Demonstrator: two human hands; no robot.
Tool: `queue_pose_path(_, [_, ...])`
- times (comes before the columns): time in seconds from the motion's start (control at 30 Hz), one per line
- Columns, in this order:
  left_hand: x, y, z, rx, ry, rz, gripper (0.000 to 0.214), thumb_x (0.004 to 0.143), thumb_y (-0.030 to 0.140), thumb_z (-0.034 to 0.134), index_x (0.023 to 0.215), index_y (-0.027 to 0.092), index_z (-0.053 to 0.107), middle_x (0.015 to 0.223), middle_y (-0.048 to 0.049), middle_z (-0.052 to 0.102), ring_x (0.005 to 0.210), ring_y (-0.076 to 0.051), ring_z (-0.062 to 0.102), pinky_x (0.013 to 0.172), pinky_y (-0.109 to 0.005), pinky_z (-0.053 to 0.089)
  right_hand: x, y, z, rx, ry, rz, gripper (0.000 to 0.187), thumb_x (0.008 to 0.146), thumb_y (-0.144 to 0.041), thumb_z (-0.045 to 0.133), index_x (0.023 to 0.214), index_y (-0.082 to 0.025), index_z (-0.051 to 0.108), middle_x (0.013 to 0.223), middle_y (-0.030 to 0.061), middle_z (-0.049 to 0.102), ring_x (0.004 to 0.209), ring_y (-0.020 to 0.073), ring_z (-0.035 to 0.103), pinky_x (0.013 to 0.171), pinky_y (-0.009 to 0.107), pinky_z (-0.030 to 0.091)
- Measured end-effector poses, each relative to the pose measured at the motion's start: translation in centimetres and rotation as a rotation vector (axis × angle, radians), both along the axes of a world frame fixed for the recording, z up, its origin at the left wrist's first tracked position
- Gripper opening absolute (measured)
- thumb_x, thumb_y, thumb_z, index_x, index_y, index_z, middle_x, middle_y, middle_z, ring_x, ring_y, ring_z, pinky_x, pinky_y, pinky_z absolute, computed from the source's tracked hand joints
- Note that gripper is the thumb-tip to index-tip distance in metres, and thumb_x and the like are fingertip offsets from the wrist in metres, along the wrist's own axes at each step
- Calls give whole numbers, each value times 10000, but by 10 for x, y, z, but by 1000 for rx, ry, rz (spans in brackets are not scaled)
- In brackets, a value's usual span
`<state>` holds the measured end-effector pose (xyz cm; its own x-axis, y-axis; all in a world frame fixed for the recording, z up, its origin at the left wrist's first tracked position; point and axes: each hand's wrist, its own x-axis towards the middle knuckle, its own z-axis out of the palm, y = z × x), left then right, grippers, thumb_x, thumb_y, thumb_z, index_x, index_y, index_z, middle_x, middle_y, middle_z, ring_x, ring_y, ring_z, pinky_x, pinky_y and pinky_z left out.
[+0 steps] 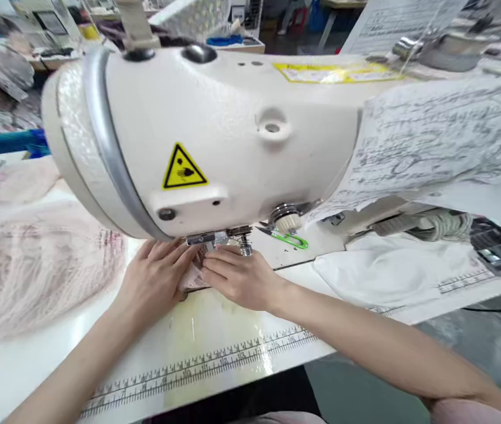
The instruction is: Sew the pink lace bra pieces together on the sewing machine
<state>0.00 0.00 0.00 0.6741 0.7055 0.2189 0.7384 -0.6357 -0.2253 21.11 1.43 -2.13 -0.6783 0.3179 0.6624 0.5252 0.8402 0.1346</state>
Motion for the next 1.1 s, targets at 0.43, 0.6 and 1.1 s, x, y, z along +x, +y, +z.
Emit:
queue_pose_path(0.43, [0, -1, 0, 42, 2, -33, 434, 921, 253, 389, 1290, 115, 570, 1291, -96, 632, 1135, -285, 623, 942, -478, 406, 8, 5, 4, -47, -54, -53, 257, 908, -37, 441, 778, -166, 622, 857, -2, 702, 829, 105, 628, 710, 250, 459])
queue_pose_path(0.6, [0, -2, -2, 50, -13, -47, 424, 946, 260, 393, 1308, 111, 555, 1300, -112, 624, 1140, -294, 620, 988, -496, 383, 11, 8, 4, -55, -68, -63, 260, 911, -53, 432, 798, -173, 632, 897, 0, 714, 827, 110, 643, 725, 255, 488])
queue_pose_path(1.1, [7, -6, 2, 107, -57, -40, 383, 915, 209, 490, 1287, 189, 581, 1290, -54, 639, 1063, -272, 636, 928, -475, 420, 15, 15, 5, -56, -52, -61, 197, 912, -104, 488, 851, -163, 666, 930, -4, 737, 744, 112, 633, 662, 280, 467])
